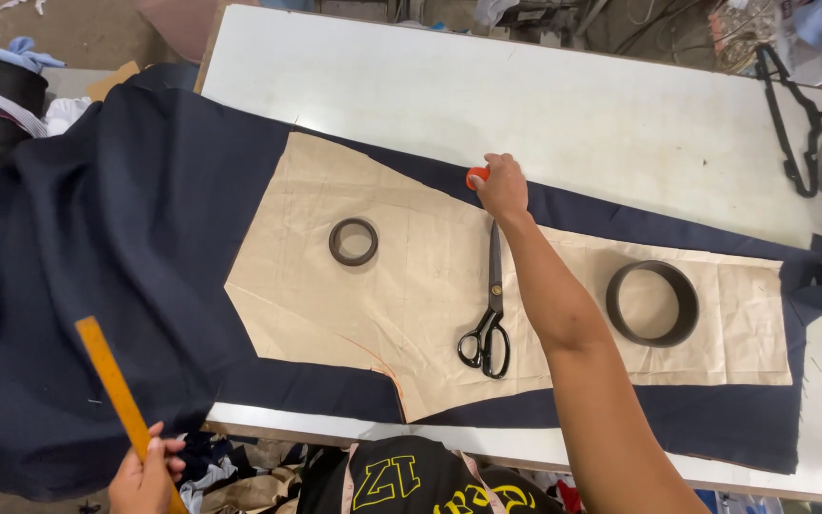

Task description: The person places a paper pattern on a dark fabric, uses a ruler and chalk to trace the pattern outline, then uses shears to cut the fabric along the traced lines. The person adjusts the pattern and fabric as needed and removes the cut piece at the end.

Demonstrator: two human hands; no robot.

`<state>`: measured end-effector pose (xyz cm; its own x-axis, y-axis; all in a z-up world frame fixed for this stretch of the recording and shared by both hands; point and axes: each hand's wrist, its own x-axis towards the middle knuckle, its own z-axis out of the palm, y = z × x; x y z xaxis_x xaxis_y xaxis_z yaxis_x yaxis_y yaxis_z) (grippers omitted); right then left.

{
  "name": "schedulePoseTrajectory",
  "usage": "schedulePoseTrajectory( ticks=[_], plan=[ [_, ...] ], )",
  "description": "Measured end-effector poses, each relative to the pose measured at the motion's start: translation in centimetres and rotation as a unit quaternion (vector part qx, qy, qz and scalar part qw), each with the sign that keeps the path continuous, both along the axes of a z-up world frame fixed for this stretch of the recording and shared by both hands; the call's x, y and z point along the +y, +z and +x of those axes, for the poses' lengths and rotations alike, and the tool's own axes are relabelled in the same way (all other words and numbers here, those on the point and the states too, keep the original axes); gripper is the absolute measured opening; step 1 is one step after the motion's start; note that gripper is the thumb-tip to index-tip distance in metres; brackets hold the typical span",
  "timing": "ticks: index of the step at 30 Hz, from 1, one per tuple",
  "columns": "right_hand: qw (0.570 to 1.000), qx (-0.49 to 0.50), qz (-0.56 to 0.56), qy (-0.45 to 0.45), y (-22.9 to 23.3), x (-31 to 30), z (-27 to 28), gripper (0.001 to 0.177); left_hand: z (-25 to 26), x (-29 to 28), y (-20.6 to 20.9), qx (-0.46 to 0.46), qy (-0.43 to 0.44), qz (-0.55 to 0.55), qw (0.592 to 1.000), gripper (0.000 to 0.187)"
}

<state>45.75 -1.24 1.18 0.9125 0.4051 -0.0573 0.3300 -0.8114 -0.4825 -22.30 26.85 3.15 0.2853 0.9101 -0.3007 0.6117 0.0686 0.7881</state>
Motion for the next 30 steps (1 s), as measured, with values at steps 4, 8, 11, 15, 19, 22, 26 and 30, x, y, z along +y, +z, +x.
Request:
schedulePoseTrajectory(
  ticks=[4, 8, 11, 15, 19, 22, 26, 30],
  plan=[
    [0.997, -0.05, 0.062, 0.008, 0.3, 0.4, -0.3, 0.051, -1.7, -2.4, -4.0, -0.018, 0.064, -0.016, 0.998, 0.033],
    [0.949, 0.078, 0.283, -0.113, 2.8, -0.9, -2.4, 0.04, -0.6, -4.8, -8.2, -0.068, 0.062, -0.033, 0.995, 0.032],
    [0.871, 0.11, 0.436, -0.197, 3.7, -4.2, -4.5, 0.027, 2.5, -8.2, -7.5, -0.068, 0.015, -0.023, 0.997, 0.036],
    [0.853, 0.159, 0.422, -0.262, 8.4, -11.2, -12.9, 0.034, 5.6, -10.5, -7.0, -0.117, -0.02, -0.06, 0.991, 0.035],
    [0.785, 0.144, 0.495, -0.343, 4.4, -16.9, -18.4, 0.027, 7.7, -11.3, -6.7, -0.055, -0.081, -0.079, 0.992, 0.042],
    [0.754, 0.168, 0.503, -0.387, 4.0, -18.6, -21.8, 0.024, 7.7, -11.4, -6.6, -0.037, -0.097, -0.099, 0.99, 0.041],
    [0.727, 0.171, 0.52, -0.414, 3.4, -19.4, -23.4, 0.022, 8.3, -11.5, -4.9, -0.057, -0.128, -0.089, 0.986, 0.04],
    [0.682, 0.172, 0.577, -0.416, 2.2, -19.8, -22.4, 0.024, 9.2, -10.9, -3.6, -0.077, -0.171, -0.093, 0.978, 0.04]
  ],
)
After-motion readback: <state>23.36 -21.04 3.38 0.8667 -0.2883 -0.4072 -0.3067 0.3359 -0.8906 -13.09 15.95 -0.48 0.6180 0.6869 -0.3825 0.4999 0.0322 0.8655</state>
